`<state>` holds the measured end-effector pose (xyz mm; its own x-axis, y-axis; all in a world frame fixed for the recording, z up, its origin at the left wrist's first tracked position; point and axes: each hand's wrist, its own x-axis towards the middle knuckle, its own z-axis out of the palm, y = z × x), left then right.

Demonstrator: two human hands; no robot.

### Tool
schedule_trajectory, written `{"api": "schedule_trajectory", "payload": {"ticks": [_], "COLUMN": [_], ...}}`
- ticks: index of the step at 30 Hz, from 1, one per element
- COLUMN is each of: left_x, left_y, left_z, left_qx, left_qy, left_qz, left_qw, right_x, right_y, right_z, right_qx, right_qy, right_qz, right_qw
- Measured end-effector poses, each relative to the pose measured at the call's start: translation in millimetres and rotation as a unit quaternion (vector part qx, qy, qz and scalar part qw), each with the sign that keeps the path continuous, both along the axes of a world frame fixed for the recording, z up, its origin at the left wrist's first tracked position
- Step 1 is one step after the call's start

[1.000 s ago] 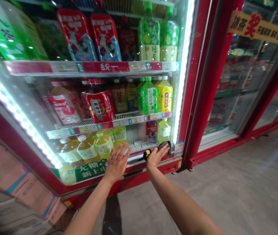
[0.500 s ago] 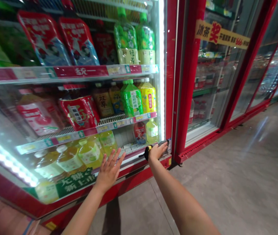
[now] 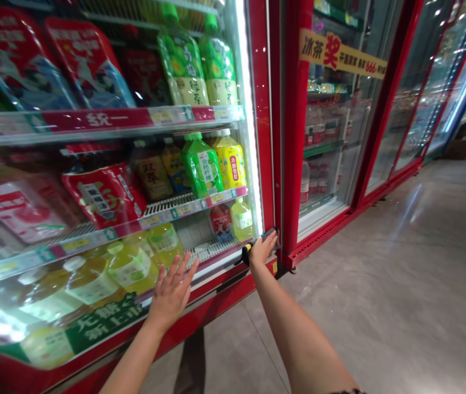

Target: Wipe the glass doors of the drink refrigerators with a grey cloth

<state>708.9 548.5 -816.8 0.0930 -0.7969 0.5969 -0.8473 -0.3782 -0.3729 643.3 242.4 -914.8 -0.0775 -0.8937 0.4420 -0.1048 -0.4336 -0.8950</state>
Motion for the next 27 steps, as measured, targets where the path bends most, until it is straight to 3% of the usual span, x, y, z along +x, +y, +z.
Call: {"api": "schedule_trajectory", "payload": {"ticks": [4,12,17,23,27], "left_x": [1.5,1.5,-0.2,3.9,4.9], "left_y": [-0.4,1.8,4.7,15.3,17.5], "left_z": [-1.1,-3.8,-3.4,-7.8,-9.7], "left_qx": [-0.005,0.004,0.008,0.016,0.019], "left_qy": [-0.004,-0.013,0.000,-0.012,-0.023], "left_qz": [-0.004,0.001,0.004,0.003,0.008], "left_qw": [1.000,1.000,1.000,1.000,1.000], "right_x": [-0.8,-16.2,-13.5,-8.4,10.4], "right_y": [-6.3,9.9,8.5,47.6,64.1], "right_z": [5.6,-32.0,-21.0,-25.3,-6.3], "right_qx": [-0.005,0.083,0.125,0.192,0.194], "right_qy": [0.023,0.013,0.016,0.012,0.005], "right_qz": [0.027,0.002,0.018,0.013,-0.004], "right_qw": [0.999,0.996,0.992,0.981,0.981]}}
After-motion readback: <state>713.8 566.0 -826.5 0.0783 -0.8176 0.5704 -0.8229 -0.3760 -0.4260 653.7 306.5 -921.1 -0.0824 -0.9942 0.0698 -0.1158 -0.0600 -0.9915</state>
